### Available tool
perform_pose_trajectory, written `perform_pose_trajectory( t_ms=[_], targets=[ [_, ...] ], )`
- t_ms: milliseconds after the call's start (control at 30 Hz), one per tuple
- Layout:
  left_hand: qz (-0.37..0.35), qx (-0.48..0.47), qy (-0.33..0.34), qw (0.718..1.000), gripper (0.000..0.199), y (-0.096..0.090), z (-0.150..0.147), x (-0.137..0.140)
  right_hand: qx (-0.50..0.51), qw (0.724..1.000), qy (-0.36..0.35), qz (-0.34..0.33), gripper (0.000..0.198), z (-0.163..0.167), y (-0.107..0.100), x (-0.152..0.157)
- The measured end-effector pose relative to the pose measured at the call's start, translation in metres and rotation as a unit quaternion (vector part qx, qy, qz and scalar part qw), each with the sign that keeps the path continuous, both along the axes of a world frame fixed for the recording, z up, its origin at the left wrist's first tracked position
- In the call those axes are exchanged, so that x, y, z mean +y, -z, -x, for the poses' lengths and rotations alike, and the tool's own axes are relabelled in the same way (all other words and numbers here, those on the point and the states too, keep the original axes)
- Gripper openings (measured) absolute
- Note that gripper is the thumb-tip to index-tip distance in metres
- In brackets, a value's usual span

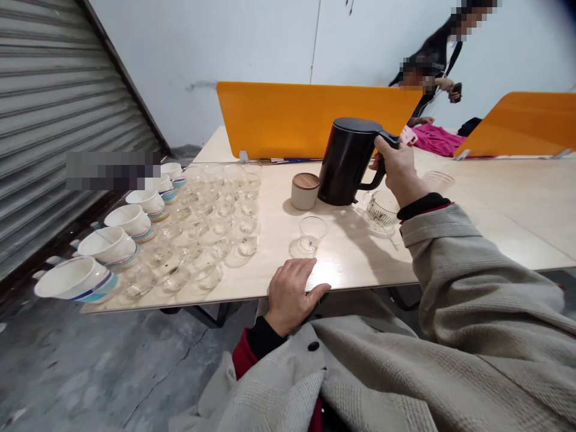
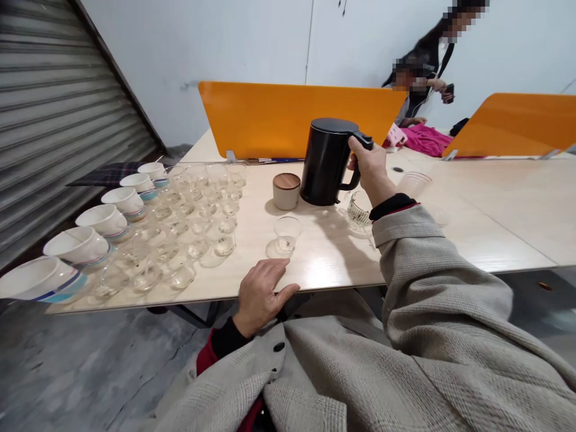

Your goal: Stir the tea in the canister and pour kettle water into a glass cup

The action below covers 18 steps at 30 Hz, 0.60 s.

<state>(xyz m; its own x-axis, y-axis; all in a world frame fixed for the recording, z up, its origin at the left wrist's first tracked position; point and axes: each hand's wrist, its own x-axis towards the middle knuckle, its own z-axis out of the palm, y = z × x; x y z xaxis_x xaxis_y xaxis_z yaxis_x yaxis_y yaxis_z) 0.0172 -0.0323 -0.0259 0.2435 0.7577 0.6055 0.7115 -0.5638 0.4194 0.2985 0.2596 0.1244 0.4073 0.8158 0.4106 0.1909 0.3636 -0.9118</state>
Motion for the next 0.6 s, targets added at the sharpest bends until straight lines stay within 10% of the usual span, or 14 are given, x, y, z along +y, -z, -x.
perform_pose_trajectory(
  t_ms=[333, 600],
  targets=[
    [0.012, 0.006, -0.005, 1.0, 0.053, 0.0, 0.0, 0.001, 0.029, 0.994, 0.052, -0.091, 0.064, 0.027, 0.013, -0.022],
    [0.016, 0.017, -0.013, 1.0, 0.054, 0.0, 0.0, 0.002, 0.0, 0.985, 0.052, -0.164, 0.071, 0.013, -0.033, -0.046]
  ],
)
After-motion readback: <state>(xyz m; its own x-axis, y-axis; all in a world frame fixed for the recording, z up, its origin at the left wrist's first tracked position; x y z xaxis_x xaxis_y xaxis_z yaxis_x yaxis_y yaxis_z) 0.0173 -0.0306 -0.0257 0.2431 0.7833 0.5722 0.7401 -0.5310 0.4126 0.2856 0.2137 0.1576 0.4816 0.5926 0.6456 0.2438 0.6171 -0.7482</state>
